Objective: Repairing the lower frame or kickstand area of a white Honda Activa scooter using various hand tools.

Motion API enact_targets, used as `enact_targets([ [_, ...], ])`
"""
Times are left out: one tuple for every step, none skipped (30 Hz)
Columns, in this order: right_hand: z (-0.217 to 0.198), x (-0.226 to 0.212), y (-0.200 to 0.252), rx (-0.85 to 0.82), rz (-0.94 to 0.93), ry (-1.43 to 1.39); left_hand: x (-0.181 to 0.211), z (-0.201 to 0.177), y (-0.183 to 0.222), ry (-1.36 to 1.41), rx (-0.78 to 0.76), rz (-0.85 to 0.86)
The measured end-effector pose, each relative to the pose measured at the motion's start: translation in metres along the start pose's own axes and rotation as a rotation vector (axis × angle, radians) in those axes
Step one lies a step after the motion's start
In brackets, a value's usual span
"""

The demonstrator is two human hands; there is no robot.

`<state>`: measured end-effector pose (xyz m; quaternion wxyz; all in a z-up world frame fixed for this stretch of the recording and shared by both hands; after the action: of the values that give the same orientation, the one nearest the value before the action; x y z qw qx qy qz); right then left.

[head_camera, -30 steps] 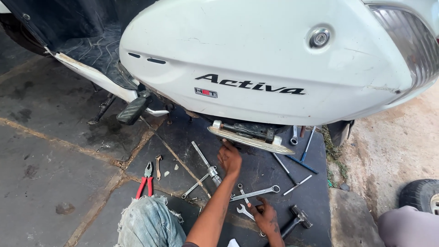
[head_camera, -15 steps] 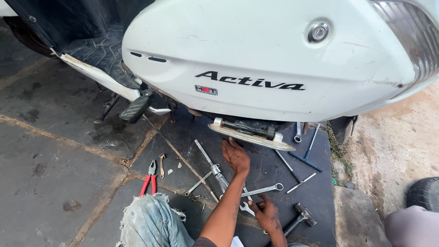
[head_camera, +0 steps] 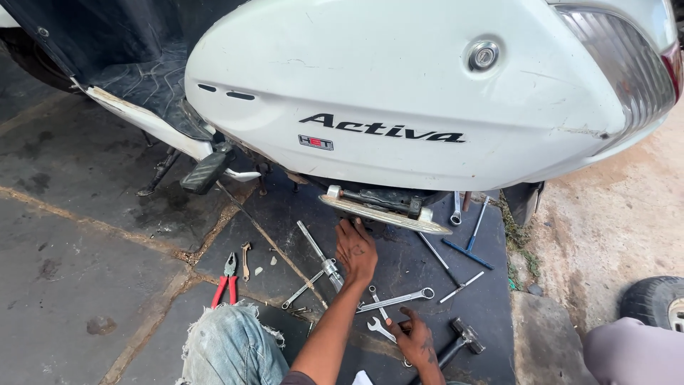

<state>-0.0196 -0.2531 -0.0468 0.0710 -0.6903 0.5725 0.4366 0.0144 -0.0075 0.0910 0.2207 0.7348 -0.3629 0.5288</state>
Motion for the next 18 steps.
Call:
enact_targets([
  [-0.002,-0.006,0.005,-0.020,0.021,0.011,0.003,0.000,0.002,-0.074,0.013,0.067],
  [-0.002,-0.015,0.009,-0.042,0.040,0.019,0.006,-0.002,0.003,-0.152,0.028,0.135],
  [-0.002,-0.015,0.008,-0.046,0.040,0.019,0.012,0.000,0.005,-0.153,0.028,0.132],
  [0.000,-0.017,0.007,-0.049,0.028,0.006,0.017,-0.003,0.007,-0.092,0.057,0.125],
  [0.001,-0.018,0.006,-0.053,0.016,-0.007,0.021,-0.006,0.010,-0.030,0.085,0.119],
  [0.005,-0.015,0.002,-0.055,0.012,-0.010,0.020,-0.001,0.007,-0.034,0.088,0.120],
  [0.008,-0.014,-0.002,-0.056,-0.026,-0.011,0.013,0.003,0.004,0.056,0.107,0.055],
  [0.009,-0.012,-0.006,-0.054,-0.062,-0.011,0.007,0.010,0.001,0.148,0.123,-0.010],
  [0.011,-0.007,-0.009,-0.054,-0.063,-0.012,-0.004,0.026,-0.010,0.146,0.124,-0.008],
  [0.013,-0.004,-0.011,-0.047,-0.105,-0.010,-0.022,0.039,-0.020,0.220,0.171,-0.094],
  [0.015,-0.002,-0.014,-0.041,-0.146,-0.007,-0.040,0.052,-0.030,0.292,0.219,-0.179],
  [0.015,-0.003,-0.013,-0.042,-0.148,-0.010,-0.025,0.038,-0.033,0.289,0.221,-0.177],
  [0.016,-0.002,-0.012,-0.042,-0.109,-0.012,-0.027,0.033,-0.033,0.521,0.198,-0.381],
  [0.015,0.000,-0.012,-0.044,-0.071,-0.006,-0.025,0.031,-0.028,0.758,0.176,-0.587],
  [0.018,0.004,-0.012,-0.047,-0.074,-0.001,-0.041,0.038,-0.036,0.762,0.181,-0.588],
  [0.020,0.006,-0.017,-0.049,-0.065,0.008,-0.056,0.059,-0.047,0.998,0.086,-0.703],
  [0.021,0.008,-0.022,-0.051,-0.057,0.017,-0.068,0.082,-0.057,1.233,-0.019,-0.812],
  [0.021,0.004,-0.015,-0.053,-0.046,0.017,-0.081,0.086,-0.046,1.230,-0.021,-0.824],
])
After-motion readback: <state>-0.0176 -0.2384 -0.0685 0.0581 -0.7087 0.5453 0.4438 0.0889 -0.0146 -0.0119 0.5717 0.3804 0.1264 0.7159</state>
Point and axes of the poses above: each hand's wrist, its own y-axis away from the middle knuckle, its own z-axis out of the palm, x = y × z, the point moved 7 cm from there along -y, towards the middle knuckle, and after that the axes turned 14 degrees about -x, right-handed, at the moved point
